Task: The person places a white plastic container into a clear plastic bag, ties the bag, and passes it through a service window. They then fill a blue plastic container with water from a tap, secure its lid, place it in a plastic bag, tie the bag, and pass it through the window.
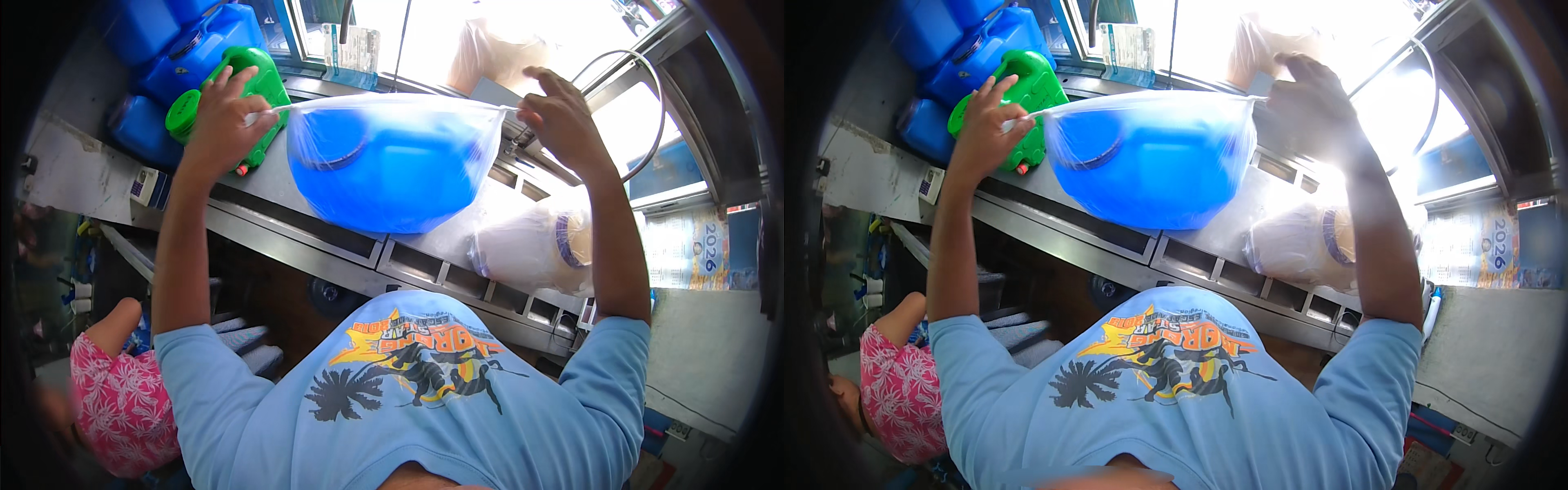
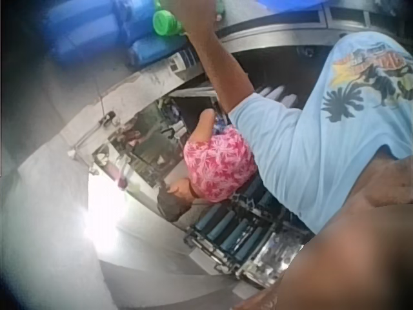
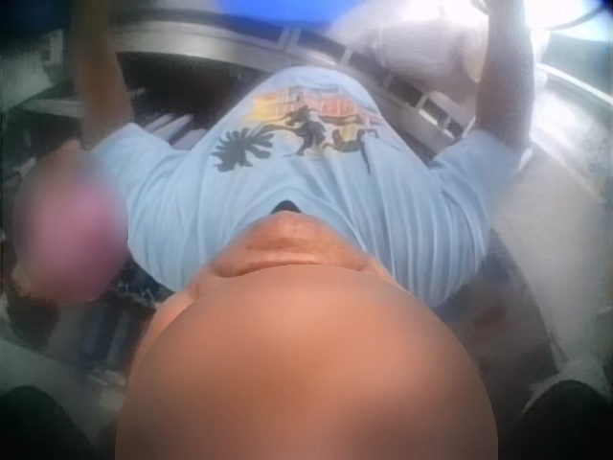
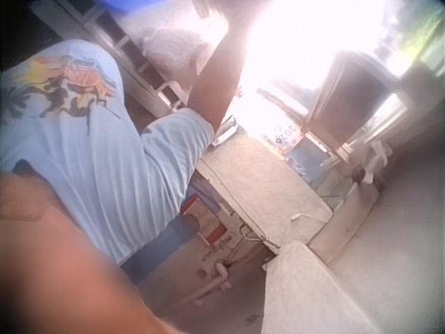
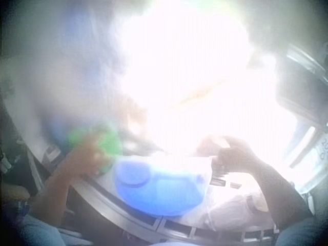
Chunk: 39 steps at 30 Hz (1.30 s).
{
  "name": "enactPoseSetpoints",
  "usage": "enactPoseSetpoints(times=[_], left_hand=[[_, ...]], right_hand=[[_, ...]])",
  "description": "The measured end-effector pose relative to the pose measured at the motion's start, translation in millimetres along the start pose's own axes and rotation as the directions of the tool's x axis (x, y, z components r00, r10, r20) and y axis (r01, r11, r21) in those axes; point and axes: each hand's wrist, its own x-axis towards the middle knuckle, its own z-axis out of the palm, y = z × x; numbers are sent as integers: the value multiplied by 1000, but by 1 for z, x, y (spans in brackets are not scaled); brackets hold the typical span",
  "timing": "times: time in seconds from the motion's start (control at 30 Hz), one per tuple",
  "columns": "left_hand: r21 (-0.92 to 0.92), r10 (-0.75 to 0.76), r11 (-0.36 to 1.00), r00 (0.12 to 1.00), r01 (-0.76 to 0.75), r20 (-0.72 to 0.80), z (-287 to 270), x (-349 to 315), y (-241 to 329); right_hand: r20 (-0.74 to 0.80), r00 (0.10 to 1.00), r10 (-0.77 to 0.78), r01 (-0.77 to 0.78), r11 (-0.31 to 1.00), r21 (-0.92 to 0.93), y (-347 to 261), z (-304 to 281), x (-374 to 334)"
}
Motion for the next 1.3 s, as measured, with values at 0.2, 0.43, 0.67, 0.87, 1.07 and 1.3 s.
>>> enactPoseSetpoints(times=[0.2,0.43,0.67,0.87,1.07,1.3], left_hand=[[-740,-84,505,879,444,469,-32,10,-13],[-920,286,84,875,382,390,29,43,49],[-916,242,172,886,362,395,50,62,86],[-833,170,389,859,393,484,48,80,89],[-828,258,505,873,243,413,58,89,73],[-942,53,192,955,276,291,50,86,92]], right_hand=[[352,926,140,-317,794,518,16,-31,-7],[181,983,-2,-171,-348,922,-28,76,30],[322,939,123,-342,214,915,-93,94,58],[269,934,237,-332,291,897,-109,80,56],[177,916,361,-285,273,919,-109,85,52],[172,899,403,-300,279,912,-107,85,57]])
